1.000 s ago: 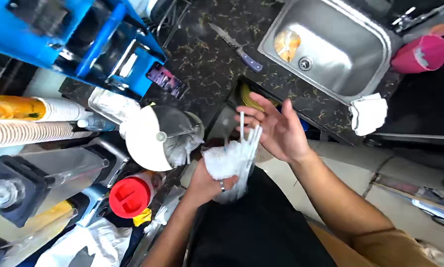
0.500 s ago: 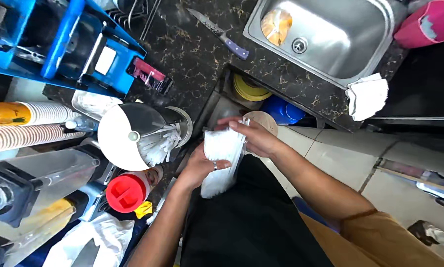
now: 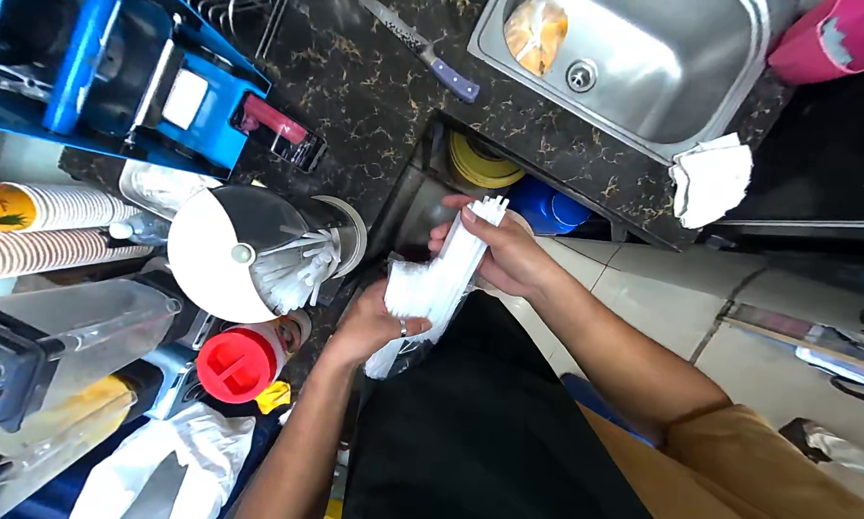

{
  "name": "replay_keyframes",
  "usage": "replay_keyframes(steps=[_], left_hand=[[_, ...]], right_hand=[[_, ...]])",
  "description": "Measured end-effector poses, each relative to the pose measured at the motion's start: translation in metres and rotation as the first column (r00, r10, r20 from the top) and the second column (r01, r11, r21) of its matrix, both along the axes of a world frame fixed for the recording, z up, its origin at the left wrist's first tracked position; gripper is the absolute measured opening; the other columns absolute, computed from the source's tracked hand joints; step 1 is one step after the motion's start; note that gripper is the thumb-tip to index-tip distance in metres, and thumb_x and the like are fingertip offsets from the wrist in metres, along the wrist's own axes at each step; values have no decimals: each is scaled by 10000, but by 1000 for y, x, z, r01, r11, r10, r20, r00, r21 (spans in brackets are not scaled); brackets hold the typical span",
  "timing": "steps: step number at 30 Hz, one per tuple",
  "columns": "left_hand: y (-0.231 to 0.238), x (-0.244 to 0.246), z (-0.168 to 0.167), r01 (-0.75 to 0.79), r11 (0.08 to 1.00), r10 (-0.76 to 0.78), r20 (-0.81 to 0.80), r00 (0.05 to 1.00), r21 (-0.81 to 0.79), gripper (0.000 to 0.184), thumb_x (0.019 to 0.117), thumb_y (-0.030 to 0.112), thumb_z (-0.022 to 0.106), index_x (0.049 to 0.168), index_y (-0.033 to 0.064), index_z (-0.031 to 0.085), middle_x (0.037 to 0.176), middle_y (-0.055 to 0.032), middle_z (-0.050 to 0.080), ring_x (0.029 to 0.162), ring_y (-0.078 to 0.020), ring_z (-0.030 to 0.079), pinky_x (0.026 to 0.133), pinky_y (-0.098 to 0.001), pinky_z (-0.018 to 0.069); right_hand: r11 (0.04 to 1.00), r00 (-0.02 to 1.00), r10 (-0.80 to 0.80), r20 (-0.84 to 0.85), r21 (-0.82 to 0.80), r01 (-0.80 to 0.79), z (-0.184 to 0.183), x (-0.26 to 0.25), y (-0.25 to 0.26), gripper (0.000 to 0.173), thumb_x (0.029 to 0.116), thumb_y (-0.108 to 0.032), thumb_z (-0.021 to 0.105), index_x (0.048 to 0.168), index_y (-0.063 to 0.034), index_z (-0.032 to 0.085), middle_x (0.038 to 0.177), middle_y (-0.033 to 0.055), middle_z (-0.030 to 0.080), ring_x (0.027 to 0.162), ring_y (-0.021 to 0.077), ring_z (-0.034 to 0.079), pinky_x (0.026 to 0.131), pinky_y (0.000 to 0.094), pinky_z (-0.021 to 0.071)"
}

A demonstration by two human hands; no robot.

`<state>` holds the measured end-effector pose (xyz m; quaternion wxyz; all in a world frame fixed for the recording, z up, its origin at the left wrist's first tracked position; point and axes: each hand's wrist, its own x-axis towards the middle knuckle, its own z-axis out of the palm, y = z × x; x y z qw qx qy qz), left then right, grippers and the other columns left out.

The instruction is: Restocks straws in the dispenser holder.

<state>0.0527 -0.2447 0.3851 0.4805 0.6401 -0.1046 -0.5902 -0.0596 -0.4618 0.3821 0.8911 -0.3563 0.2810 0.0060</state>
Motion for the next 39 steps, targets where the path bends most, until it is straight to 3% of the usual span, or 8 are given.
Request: replay_keyframes(steps=[7, 10, 17, 21, 25, 29, 32, 39], left_hand=[[13, 2, 1, 105, 987, -95, 90, 991, -120, 571, 720, 84, 898, 1227, 23, 643, 1081, -50, 753, 1012, -141, 724, 942, -350, 609], [24, 4, 3, 171, 981, -156, 153, 976, -91, 498, 739, 105, 862, 1185, 33, 652, 1009, -13, 745, 932, -78, 713, 890, -296, 607], [80, 9, 6, 94, 992, -56, 372, 927, -85, 411, 738, 64, 812, 1129, 32, 688, 1025, 20, 740, 955, -15, 689, 907, -258, 589], [120, 14, 19, 55, 977, 33, 400, 916, -208, 409, 719, 100, 838, 1104, 61, 705, 1015, 71, 738, 949, 29, 677, 896, -206, 581], [154, 28, 41, 16, 924, 180, 471, 864, -381, 355, 795, 373, 848, 1064, 182, 717, 994, 100, 721, 955, -3, 667, 869, -238, 577], [175, 51, 50, -107, 881, 380, 555, 740, -461, 292, 785, 368, 867, 1010, 260, 717, 1172, 88, 674, 1075, -96, 656, 906, -298, 588], [166, 75, 46, -61, 848, 410, 579, 705, -527, 267, 806, 323, 850, 1002, 221, 700, 1348, 31, 619, 1236, -182, 607, 1011, -370, 556], [147, 90, 36, -19, 860, 347, 556, 755, -510, 331, 780, 315, 857, 1005, 135, 692, 1341, -25, 646, 1266, -191, 605, 1056, -386, 538]], right_hand=[[960, 963, -238, 124, -118, 253, 25, 12, 16, 145, 1058, -241, 538, 1062, -118, 612, 823, 56, 680, 800, 228, 714, 855, 498, 611], [910, 921, -363, 139, -161, 383, 38, 23, 14, 228, 1075, -324, 515, 937, -165, 602, 697, -30, 559, 584, 116, 594, 615, 343, 600], [779, 807, -509, 299, -238, 580, 55, 68, -2, 225, 1101, -244, 450, 910, -147, 518, 619, -31, 522, 486, 126, 552, 516, 321, 573], [786, 817, -481, 319, -258, 563, 45, 109, 40, 183, 1076, -225, 507, 920, -133, 538, 628, -28, 541, 496, 125, 562, 516, 325, 571], [748, 775, -478, 413, -272, 606, 40, 145, 80, 177, 1057, -165, 542, 896, -94, 519, 610, 17, 536, 505, 171, 580, 526, 371, 578], [657, 731, -426, 533, -373, 655, 37, 153, 104, 113, 1027, -109, 574, 933, -62, 533, 619, 45, 577, 540, 192, 624, 563, 392, 599], [603, 705, -317, 635, -439, 666, 28, 146, 123, 108, 990, -137, 652, 1018, -93, 557, 728, 16, 643, 632, 157, 663, 621, 353, 612], [541, 720, 16, 694, -612, 577, 15, 124, 149, 190, 959, -270, 722, 971, -111, 618, 1040, 47, 620, 1007, 179, 640, 870, 352, 582]])
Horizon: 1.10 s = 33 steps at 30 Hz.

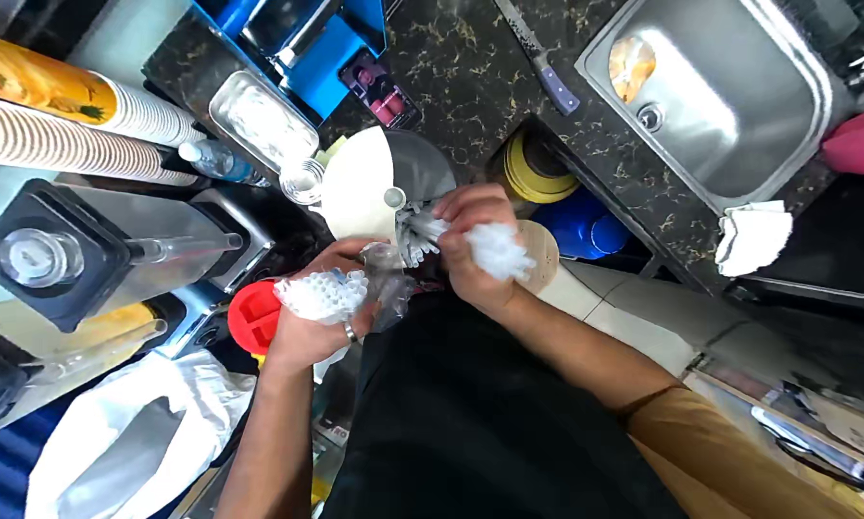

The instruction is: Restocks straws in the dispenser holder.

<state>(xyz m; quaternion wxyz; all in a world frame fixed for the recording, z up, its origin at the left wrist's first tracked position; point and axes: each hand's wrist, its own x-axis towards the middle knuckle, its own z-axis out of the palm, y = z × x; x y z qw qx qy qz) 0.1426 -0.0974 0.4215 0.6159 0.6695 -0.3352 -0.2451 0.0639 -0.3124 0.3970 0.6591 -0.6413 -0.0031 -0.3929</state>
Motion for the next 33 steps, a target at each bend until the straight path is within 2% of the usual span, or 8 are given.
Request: replay_keyframes(steps=[7, 9, 13, 17, 21, 26, 30, 33], left_hand=[[2, 4, -3, -23, 998, 24, -15, 1000, 56, 363, 752, 327, 866, 1005, 151, 675, 1238, 9, 682, 1189, -142, 637, 1014, -352, 555], [1, 4, -3, -19, 999, 20, -23, 1000, 51, 371, 756, 318, 861, 1029, 153, 671, 1239, 14, 680, 1172, -135, 643, 996, -341, 563], [-1, 2, -3, -56, 998, 57, -43, 997, 37, 457, 734, 326, 878, 1108, 153, 679, 1153, 47, 703, 1082, -93, 672, 949, -308, 583], [-2, 2, -3, -65, 997, 66, -28, 997, 32, 448, 755, 371, 862, 1096, 157, 666, 1154, 41, 705, 1092, -103, 666, 963, -322, 568], [-1, 0, -5, -90, 996, 92, -59, 994, 21, 462, 744, 345, 874, 1106, 147, 666, 1128, 23, 704, 1033, -120, 680, 905, -333, 592], [-2, -3, -3, -96, 995, 97, -61, 993, 21, 470, 755, 366, 874, 1129, 173, 663, 1124, 56, 705, 1024, -94, 680, 905, -308, 590], [-3, -4, -5, -117, 993, 118, -60, 991, 16, 434, 748, 361, 883, 1078, 192, 656, 1122, 46, 697, 1013, -119, 681, 893, -326, 595], [-4, -8, -6, -121, 993, 122, -77, 990, 7, 482, 753, 352, 886, 1138, 196, 642, 1149, 51, 692, 1029, -124, 678, 906, -333, 594]], right_hand=[[909, 902, -226, -367, -412, 61, -7, 6, 1, 256, 942, -450, 673, 924, -195, 682, 1486, 197, 443, 1511, 410, 191, 1209, 636, 134], [915, 884, -176, -434, -404, -16, -5, 6, -2, 292, 909, -468, 710, 1007, -194, 682, 1562, 212, 365, 1534, 425, 142, 1213, 666, 129], [927, 878, -59, -475, -351, -127, 8, -3, -10, 937, 697, -630, 834, 1433, -152, 504, 1627, 223, 228, 1522, 398, 200, 1193, 599, 297], [845, 974, -29, -227, -525, -97, -1, -11, -16, 766, 915, -550, 654, 1498, -122, 401, 1621, 206, 290, 1533, 343, 243, 1242, 551, 256], [613, 964, 1, -268, -761, -212, -4, -18, -19, 477, 1058, -320, 379, 1423, -106, 599, 1554, 116, 487, 1515, 312, 325, 1262, 575, 170], [820, 977, -107, -182, -572, -17, 4, -33, -28, 397, 1075, -286, 391, 1337, -54, 579, 1511, 174, 489, 1493, 323, 353, 1238, 528, 284], [987, 830, -53, -555, -154, -40, -42, -50, -22, 438, 995, -136, 441, 1394, 5, 553, 1437, 176, 528, 1319, 249, 526, 1059, 424, 491], [976, 732, 160, -662, -5, -218, -65, -59, -1, 625, 986, -161, 467, 1587, -57, 331, 1652, 130, 291, 1477, 241, 374, 1161, 461, 423]])
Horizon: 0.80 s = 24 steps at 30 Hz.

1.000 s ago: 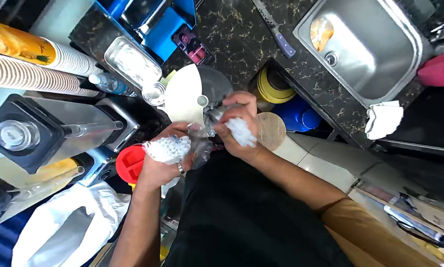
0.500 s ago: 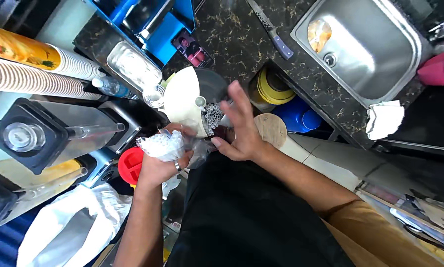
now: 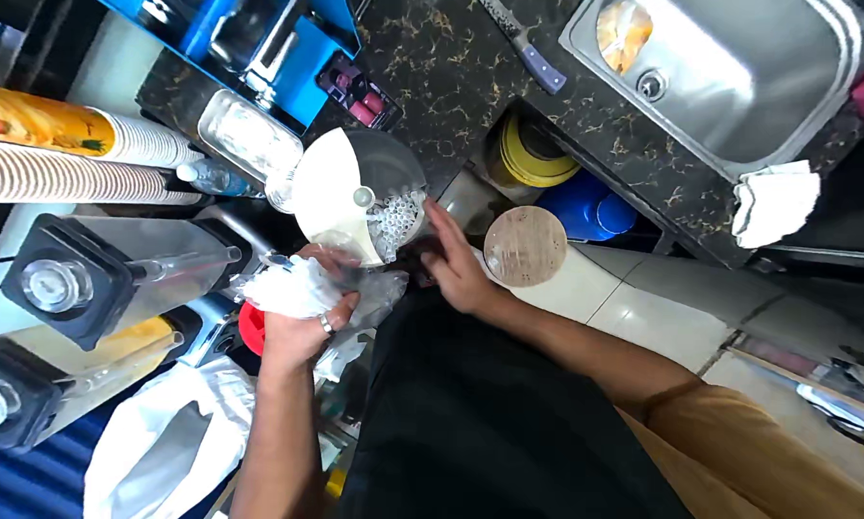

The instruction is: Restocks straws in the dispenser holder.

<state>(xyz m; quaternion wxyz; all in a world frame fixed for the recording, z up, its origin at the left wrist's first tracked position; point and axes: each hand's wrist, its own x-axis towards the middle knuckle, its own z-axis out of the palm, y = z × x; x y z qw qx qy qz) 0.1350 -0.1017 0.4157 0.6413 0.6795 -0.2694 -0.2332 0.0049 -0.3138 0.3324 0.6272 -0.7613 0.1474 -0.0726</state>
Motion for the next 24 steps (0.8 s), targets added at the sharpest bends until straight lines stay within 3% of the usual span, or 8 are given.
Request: replay_keyframes(steps=[1, 4, 7, 12, 15, 19, 21, 24], left_hand=[[-1, 0, 0, -2, 1000, 2, -1, 1000, -1, 486, 754, 345, 886, 1143, 193, 637, 1143, 47, 690, 1011, -125, 682, 891, -336, 599], [0, 0, 0, -10, 1000, 10, -5, 1000, 7, 451, 755, 325, 884, 1114, 209, 638, 1158, 51, 685, 1021, -120, 679, 888, -332, 599], [-1, -1, -1, -17, 1000, 17, -6, 1000, -6, 458, 748, 321, 890, 1119, 219, 640, 1152, 59, 689, 1018, -109, 674, 887, -311, 589], [-4, -1, 2, -11, 1000, 11, 6, 1000, 13, 461, 746, 333, 888, 1105, 214, 624, 1134, 53, 682, 1016, -120, 671, 882, -322, 588], [-6, -2, 2, -15, 1000, 15, 8, 1000, 13, 451, 747, 324, 886, 1099, 215, 625, 1138, 52, 678, 1005, -118, 670, 868, -317, 590], [-7, -4, 3, -21, 1000, 20, 19, 1000, 11, 473, 749, 329, 891, 1122, 219, 624, 1163, 58, 669, 1055, -119, 659, 911, -321, 581], [-7, -4, 4, -21, 1000, 20, 36, 999, 16, 474, 754, 341, 888, 1131, 217, 628, 1166, 61, 674, 1067, -118, 659, 925, -323, 577], [-7, -3, 4, -17, 1000, 17, 37, 999, 9, 454, 755, 329, 885, 1115, 220, 631, 1166, 63, 670, 1080, -120, 654, 941, -329, 572]], right_hand=[[1000, 1000, 25, 8, -15, -25, -2, -3, 6, 653, 980, -164, 473, 1602, -58, 300, 1672, 128, 247, 1498, 238, 341, 1181, 462, 402], [995, 997, 82, -6, -59, -82, 1, -11, 7, 593, 975, -149, 482, 1556, -60, 401, 1661, 119, 280, 1506, 237, 320, 1193, 489, 348], [994, 998, 63, -19, -91, -65, 10, -5, -5, 665, 911, -112, 536, 1557, -64, 386, 1581, 146, 384, 1422, 259, 430, 1129, 464, 441], [941, 999, 31, -9, -338, -32, 14, 26, 1, 826, 797, -101, 621, 1577, -51, 352, 1607, 123, 368, 1496, 338, 282, 1194, 528, 302], [960, 999, 20, -38, -278, -30, 11, 18, 17, 881, 786, -95, 655, 1594, -56, 306, 1625, 127, 337, 1546, 353, 165, 1243, 549, 204], [961, 994, 76, -72, -262, -93, 15, 8, 23, 892, 807, -81, 659, 1609, -47, 268, 1648, 130, 296, 1557, 356, 121, 1248, 545, 184], [964, 993, 81, -81, -248, -99, 20, 7, 19, 860, 817, -66, 648, 1601, -52, 293, 1636, 130, 324, 1550, 352, 159, 1240, 548, 211], [968, 996, -72, -55, -245, 56, 28, 13, 9, 786, 807, -22, 624, 1555, -67, 385, 1543, 165, 425, 1428, 352, 388, 1117, 551, 402]])
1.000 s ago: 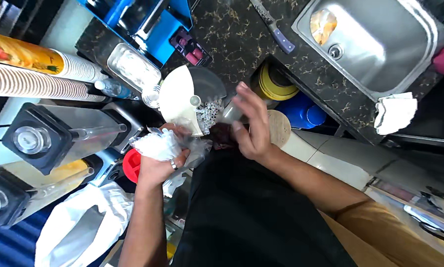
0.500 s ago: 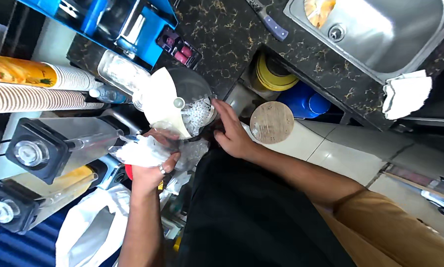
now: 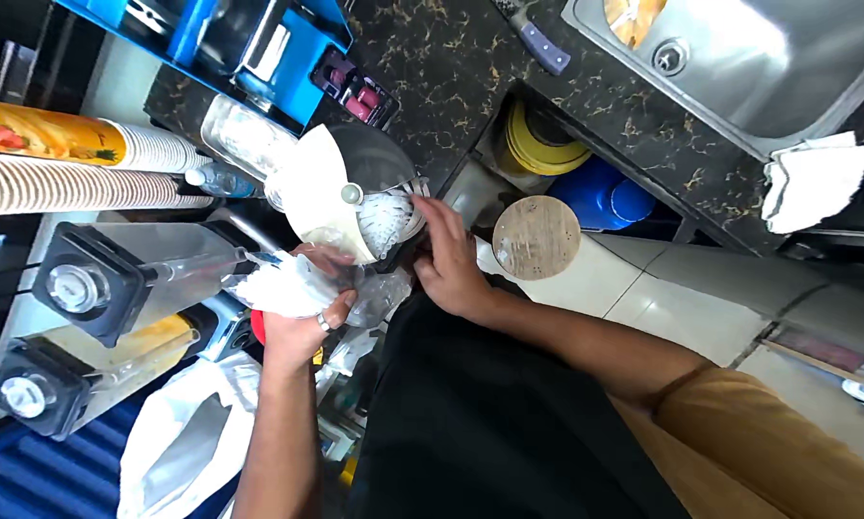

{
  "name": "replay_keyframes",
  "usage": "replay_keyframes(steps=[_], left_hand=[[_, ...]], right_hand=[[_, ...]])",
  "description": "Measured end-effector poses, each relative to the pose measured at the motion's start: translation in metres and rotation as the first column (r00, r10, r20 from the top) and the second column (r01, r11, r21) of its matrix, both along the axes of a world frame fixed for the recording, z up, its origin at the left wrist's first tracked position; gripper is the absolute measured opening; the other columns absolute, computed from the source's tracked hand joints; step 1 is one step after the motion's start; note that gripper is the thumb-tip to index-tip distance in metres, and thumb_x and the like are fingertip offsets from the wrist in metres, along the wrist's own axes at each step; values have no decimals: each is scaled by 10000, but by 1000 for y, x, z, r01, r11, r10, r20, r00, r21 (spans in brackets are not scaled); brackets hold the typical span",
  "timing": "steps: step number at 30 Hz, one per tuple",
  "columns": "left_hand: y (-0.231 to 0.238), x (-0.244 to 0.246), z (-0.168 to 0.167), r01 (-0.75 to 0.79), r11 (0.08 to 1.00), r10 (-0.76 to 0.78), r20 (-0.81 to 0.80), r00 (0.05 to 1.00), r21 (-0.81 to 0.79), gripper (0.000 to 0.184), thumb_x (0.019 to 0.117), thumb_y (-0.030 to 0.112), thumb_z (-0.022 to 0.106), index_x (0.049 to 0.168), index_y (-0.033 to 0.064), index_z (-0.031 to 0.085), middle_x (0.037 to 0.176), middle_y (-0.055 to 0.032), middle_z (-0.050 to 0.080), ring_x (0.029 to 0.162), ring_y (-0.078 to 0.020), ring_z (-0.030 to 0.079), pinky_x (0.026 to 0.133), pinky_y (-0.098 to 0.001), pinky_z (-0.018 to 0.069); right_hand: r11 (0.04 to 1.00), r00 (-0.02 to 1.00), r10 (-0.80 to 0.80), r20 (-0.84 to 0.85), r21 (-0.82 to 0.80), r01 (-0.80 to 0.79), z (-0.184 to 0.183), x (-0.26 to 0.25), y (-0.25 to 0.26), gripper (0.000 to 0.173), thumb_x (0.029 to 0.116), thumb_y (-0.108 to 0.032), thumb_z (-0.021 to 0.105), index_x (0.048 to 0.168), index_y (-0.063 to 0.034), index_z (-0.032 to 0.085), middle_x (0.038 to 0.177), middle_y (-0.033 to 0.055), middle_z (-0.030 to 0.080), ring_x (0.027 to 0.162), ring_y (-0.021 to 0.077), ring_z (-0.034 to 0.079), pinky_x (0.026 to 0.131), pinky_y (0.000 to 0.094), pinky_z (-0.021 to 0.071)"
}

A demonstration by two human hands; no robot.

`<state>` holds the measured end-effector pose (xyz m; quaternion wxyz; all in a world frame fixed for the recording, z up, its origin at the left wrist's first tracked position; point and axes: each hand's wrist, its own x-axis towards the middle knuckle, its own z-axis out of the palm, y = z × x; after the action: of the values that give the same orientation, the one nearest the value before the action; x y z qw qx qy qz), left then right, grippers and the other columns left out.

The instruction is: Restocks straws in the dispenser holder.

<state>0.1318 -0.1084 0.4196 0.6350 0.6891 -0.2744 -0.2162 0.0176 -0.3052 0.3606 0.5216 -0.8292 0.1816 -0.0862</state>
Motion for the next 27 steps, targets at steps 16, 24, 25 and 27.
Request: replay_keyframes(steps=[16, 24, 25, 27], left_hand=[[-58, -72, 43, -39, 998, 10, -473, 881, -53, 438, 805, 104, 850, 1191, 86, 644, 1015, -54, 741, 919, -178, 723, 861, -400, 623], [-97, -79, 19, 130, 991, -102, -653, 750, -6, 339, 897, 18, 740, 1215, 16, 621, 1043, -89, 745, 963, -177, 726, 910, -387, 610], [-97, -78, 18, 164, 986, -113, -666, 737, 15, 351, 897, 16, 737, 1226, 16, 614, 1051, -87, 745, 970, -176, 726, 915, -384, 608], [-94, -77, 14, 250, 967, -151, -698, 700, 42, 419, 895, 8, 731, 1286, 15, 582, 1094, -91, 739, 1006, -180, 721, 939, -385, 601]], right_hand=[[820, 955, 8, 297, 544, -176, 72, -8, -70, 614, 1064, -418, 430, 1544, -57, 300, 1437, 112, 550, 1230, 226, 603, 992, 413, 539], [606, 959, 246, 139, 750, -265, 77, -28, -104, 728, 1042, -635, 281, 1613, -183, 256, 1448, 82, 581, 1255, 242, 603, 990, 456, 544], [544, 965, 223, 139, 804, -241, 72, -33, -103, 727, 1039, -632, 325, 1613, -194, 238, 1444, 102, 578, 1246, 257, 609, 977, 458, 551], [416, 980, 162, 116, 893, -174, 65, -43, -101, 694, 1047, -544, 422, 1621, -230, 191, 1432, 123, 580, 1228, 275, 623, 970, 458, 558]])
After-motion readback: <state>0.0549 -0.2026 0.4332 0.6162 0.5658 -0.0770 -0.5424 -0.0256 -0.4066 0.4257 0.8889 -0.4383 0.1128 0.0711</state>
